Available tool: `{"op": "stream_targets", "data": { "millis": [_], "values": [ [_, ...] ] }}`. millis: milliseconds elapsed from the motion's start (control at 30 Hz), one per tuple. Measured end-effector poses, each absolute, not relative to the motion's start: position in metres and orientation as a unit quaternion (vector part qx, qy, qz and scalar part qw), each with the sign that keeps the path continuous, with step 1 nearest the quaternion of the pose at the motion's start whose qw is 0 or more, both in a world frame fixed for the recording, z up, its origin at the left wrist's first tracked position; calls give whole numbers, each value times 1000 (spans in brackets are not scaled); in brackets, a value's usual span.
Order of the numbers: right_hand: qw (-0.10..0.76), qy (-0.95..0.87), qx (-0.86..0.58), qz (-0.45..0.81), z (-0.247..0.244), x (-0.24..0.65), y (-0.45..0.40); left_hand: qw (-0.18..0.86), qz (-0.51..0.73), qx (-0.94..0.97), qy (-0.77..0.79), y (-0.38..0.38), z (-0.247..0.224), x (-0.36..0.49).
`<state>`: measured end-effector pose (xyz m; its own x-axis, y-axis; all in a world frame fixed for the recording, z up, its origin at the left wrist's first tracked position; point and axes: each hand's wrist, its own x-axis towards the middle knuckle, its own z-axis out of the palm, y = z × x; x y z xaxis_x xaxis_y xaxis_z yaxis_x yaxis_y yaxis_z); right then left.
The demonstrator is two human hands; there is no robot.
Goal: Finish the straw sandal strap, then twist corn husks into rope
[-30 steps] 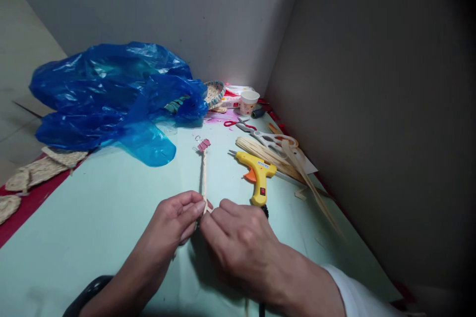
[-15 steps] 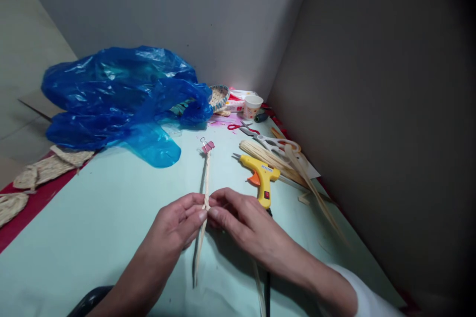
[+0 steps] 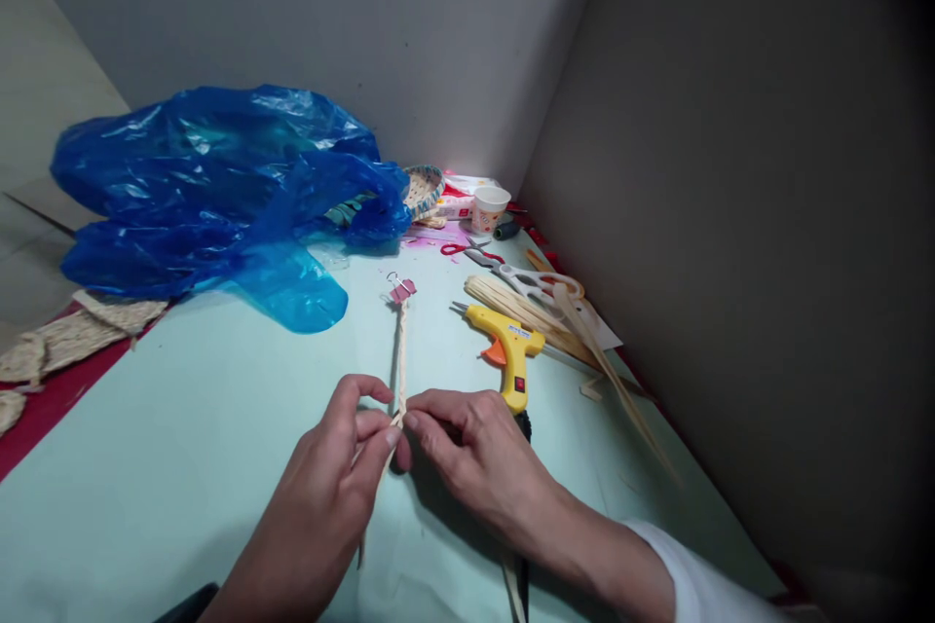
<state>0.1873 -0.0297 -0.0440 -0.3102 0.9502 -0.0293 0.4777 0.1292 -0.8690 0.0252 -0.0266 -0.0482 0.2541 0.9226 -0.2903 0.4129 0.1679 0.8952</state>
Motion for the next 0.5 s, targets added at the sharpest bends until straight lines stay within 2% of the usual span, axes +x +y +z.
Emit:
{"op": "stream_targets", "data": {
  "millis": [200,500],
  "values": [
    [317,-615,-524,497,-53,183,-27,426,183,678,570,-27,-43,27],
    [303,-636,-554,443,-52,183,-28,246,146,757,588,-27,-45,20]
  ]
}}
